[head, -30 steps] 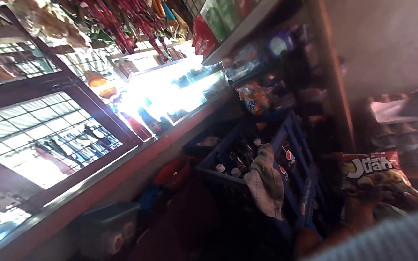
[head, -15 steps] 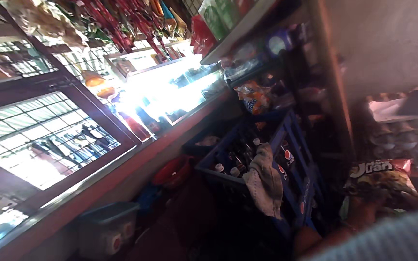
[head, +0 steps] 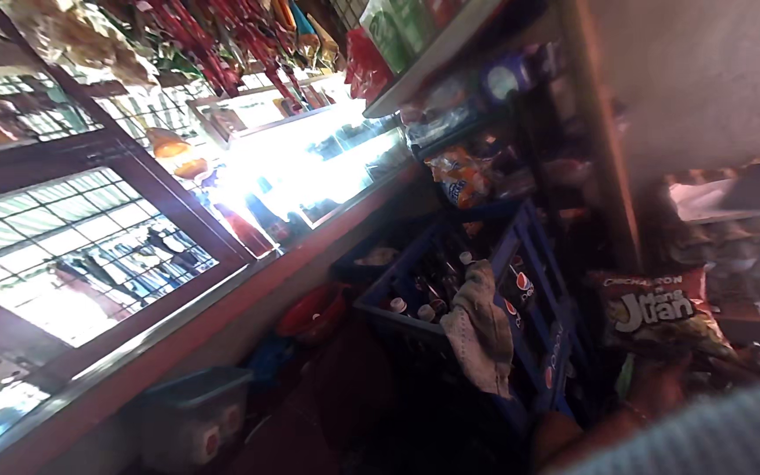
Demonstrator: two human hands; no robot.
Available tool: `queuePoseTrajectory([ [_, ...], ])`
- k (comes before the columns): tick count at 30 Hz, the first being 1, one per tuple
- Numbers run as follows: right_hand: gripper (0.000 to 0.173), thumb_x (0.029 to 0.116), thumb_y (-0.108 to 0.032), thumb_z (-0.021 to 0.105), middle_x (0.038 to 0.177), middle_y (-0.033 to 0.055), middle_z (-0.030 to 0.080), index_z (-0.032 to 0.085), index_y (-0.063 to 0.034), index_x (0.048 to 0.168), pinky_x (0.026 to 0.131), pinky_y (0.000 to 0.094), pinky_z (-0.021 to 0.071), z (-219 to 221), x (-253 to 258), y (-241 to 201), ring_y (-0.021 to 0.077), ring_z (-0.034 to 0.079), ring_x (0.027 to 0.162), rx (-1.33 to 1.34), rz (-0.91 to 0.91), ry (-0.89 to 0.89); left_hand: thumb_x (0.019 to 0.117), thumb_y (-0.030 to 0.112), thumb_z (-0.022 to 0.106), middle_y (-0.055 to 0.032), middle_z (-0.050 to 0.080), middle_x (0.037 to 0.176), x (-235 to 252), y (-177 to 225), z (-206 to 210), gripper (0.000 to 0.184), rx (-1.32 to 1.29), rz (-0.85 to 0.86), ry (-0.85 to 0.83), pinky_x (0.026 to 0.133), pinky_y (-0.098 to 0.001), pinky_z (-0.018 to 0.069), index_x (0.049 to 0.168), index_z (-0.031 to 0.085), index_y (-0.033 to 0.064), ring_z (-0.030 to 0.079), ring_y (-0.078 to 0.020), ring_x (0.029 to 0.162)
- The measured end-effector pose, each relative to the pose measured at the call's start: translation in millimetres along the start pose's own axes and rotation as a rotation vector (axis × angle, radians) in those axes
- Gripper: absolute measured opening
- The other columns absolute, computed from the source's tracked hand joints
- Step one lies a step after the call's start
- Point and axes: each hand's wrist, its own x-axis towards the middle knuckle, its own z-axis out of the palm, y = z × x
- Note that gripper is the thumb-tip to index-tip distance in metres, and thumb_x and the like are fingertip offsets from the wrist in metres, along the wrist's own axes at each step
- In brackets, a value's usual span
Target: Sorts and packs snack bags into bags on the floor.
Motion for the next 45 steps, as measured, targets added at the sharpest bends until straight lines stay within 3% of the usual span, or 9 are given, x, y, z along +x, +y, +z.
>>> queuePoseTrajectory([
  [2, 0.007, 0.0953, 0.009, 0.057, 0.073, 0.0036, 0.064, 0.06, 0.0152, 0.097, 0.061, 0.0176, 0.0504, 7.7, -29.2, -52.8, 0.0008, 0.058, 0.061, 0.025, -0.044, 0.005, 0.1094, 0.002, 0.037, -0.0175, 0.061, 0.122, -0.9, -1.3, 1.1, 0.033, -0.04, 0.047, -0.016, 0.098, -0.026, 0.0476, 0.134, 0.047, -0.0165, 0.059, -0.0101, 0.106],
  [5, 0.005, 0.0981, 0.014, 0.049, 0.074, 0.001, 0.053, 0.053, 0.0126, 0.099, 0.065, 0.0137, 0.047, 26.5, -75.7, -167.2, -0.0011, 0.051, 0.061, 0.03, 0.292, 0.102, 0.1081, 0.0, 0.038, -0.0162, 0.062, 0.117, 1.5, -9.1, 0.4, 0.031, -0.021, 0.109, -0.011, 0.097, -0.0249, 0.0491, 0.131, 0.049, -0.0173, 0.061, -0.0091, 0.103],
  [8, 0.006, 0.1009, 0.009, 0.048, 0.076, 0.0001, 0.055, 0.054, 0.011, 0.103, 0.065, 0.0149, 0.0491, 19.2, -62.9, -137.2, -0.001, 0.054, 0.062, 0.025, 0.272, 0.106, 0.1075, 0.0, 0.04, -0.0262, 0.061, 0.126, -5.1, 0.1, 1.2, 0.033, 0.153, 0.088, -0.005, 0.102, -0.027, 0.0465, 0.131, 0.051, -0.0208, 0.06, -0.016, 0.111],
  [12, 0.006, 0.0962, 0.004, 0.06, 0.07, 0.0016, 0.066, 0.06, 0.0084, 0.092, 0.058, 0.0226, 0.0545, -2.2, 7.4, 22.9, 0.0045, 0.062, 0.059, 0.156, -0.106, 0.084, 0.1086, 0.006, 0.044, -0.0244, 0.061, 0.128, 3.1, -7.0, 0.8, 0.034, 0.144, 0.038, 0.013, 0.102, -0.0299, 0.0477, 0.133, 0.052, -0.0161, 0.061, -0.0178, 0.113],
  [19, 0.007, 0.0938, -0.002, 0.068, 0.073, 0.0031, 0.069, 0.065, 0.0047, 0.093, 0.061, 0.0268, 0.0573, -11.8, 23.3, 50.1, 0.0088, 0.065, 0.062, 0.144, -0.049, 0.088, 0.1072, 0.004, 0.046, -0.0194, 0.057, 0.132, -2.3, -3.6, 2.2, 0.037, 0.141, 0.073, 0.003, 0.102, -0.0271, 0.0463, 0.14, 0.044, -0.0126, 0.058, -0.0131, 0.115],
  [29, 0.008, 0.0993, 0.001, 0.059, 0.068, -0.0009, 0.065, 0.063, 0.005, 0.094, 0.06, 0.0213, 0.0534, 2.1, -7.6, -22.1, 0.0037, 0.061, 0.058, 0.065, 0.107, 0.088, 0.1107, 0.01, 0.039, -0.0179, 0.06, 0.119, -2.2, 0.6, 6.2, 0.036, 0.106, 0.047, 0.018, 0.087, -0.0267, 0.053, 0.138, 0.044, -0.013, 0.063, -0.0121, 0.096],
  [32, 0.011, 0.0991, 0.002, 0.058, 0.064, -0.0023, 0.064, 0.062, 0.0026, 0.089, 0.056, 0.0207, 0.0533, 1.2, -7.8, -17.0, 0.0033, 0.061, 0.054, 0.102, 0.061, 0.085, 0.1108, 0.009, 0.038, -0.0229, 0.057, 0.13, -0.5, 1.9, 4.4, 0.038, 0.076, 0.012, 0.017, 0.098, -0.0297, 0.0487, 0.14, 0.044, -0.0151, 0.06, -0.0158, 0.109],
  [36, 0.019, 0.0992, 0.006, 0.055, 0.061, -0.0064, 0.06, 0.057, -0.0029, 0.083, 0.056, 0.0167, 0.0512, 9.6, -36.7, -75.6, -0.0008, 0.057, 0.053, 0.096, 0.141, 0.119, 0.1132, 0.015, 0.028, -0.0102, 0.059, 0.109, 1.1, 3.8, 5.4, 0.035, -0.151, -0.035, 0.042, 0.087, -0.028, 0.0511, 0.132, 0.047, -0.0089, 0.06, -0.0108, 0.092],
  [45, 0.019, 0.1001, 0.01, 0.05, 0.06, -0.0064, 0.055, 0.053, -0.0006, 0.084, 0.055, 0.014, 0.0474, 17.0, -63.9, -135.0, -0.0022, 0.053, 0.051, 0.13, 0.211, 0.167, 0.114, 0.03, 0.01, -0.018, 0.061, 0.112, -7.1, 25.7, 3.4, 0.054, -0.193, -0.091, 0.104, 0.081, -0.0359, 0.053, 0.144, 0.038, -0.0052, 0.064, -0.022, 0.092],
])
